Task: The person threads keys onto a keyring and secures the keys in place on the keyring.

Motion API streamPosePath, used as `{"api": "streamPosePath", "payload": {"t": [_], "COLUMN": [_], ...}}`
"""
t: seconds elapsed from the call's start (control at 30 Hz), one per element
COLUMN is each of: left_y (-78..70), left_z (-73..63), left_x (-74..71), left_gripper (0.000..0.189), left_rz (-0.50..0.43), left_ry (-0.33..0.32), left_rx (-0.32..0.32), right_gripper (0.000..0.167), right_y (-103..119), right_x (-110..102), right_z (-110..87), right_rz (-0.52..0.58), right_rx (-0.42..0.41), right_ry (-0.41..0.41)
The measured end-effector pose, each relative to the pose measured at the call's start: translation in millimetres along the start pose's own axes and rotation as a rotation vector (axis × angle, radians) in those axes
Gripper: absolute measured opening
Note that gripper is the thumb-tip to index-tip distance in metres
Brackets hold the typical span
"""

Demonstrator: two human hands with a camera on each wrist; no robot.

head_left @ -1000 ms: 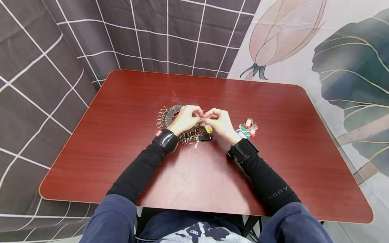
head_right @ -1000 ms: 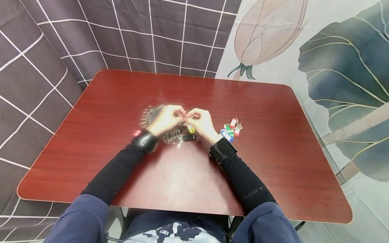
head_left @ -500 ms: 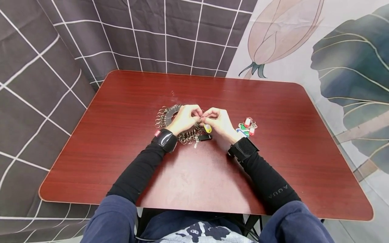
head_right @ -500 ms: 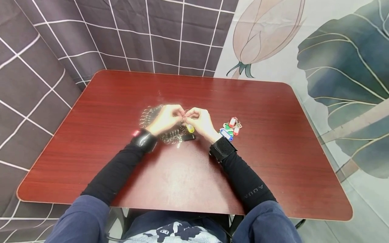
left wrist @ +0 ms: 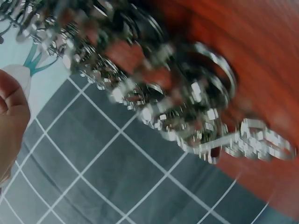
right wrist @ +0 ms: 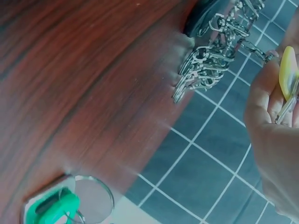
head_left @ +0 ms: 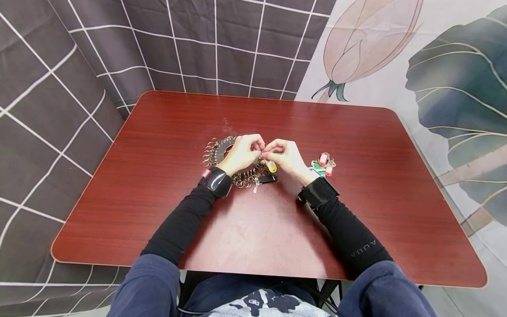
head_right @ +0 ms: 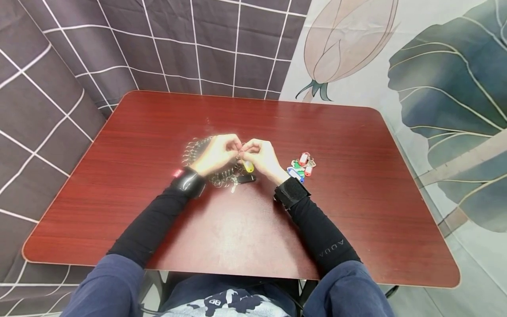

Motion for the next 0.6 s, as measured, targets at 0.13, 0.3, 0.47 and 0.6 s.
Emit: {"api": "streamPosePath", "payload": {"t": [0.13, 0.3, 0.47, 0.6], "left_y": [3.9, 0.1, -0.8, 1.0], "left_z": [0.2, -1.4, -1.7, -2.3], "left_x": [1.6, -0.4, -0.5, 0.3], "left_gripper": [0.016, 0.015, 0.012, 0.013], "left_rz": [-0.017, -0.012, -0.013, -0.024], "left_ry": [0.0, 0.033, 0.016, -0.01], "left_rx": [-0.067, -0.03, 0.023, 0.008], "right_gripper": [0.014, 0.014, 0.014, 0.014], "right_y": [1.4, 1.2, 1.2, 1.9], "right_x": [0.7, 0.4, -0.5, 0.8], "right_z": [-0.5, 1.1, 1.6, 0.3], "right_rz": [-0.049, -0.074, -0.055, -0.058], "right_rx": [-0.04, -0.031, 0.007, -0.015], "right_ry": [-0.001, -0.015, -0.03, -0.026]}}
Point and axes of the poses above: each hand's wrist, its own z-axis towards the middle knuckle, its own x-axis out of the palm, y = z × x, the point moved 2 cm from there along z, towards the middle knuckle, and after that the axes turned 14 degrees about -y, right-handed, at the moved point
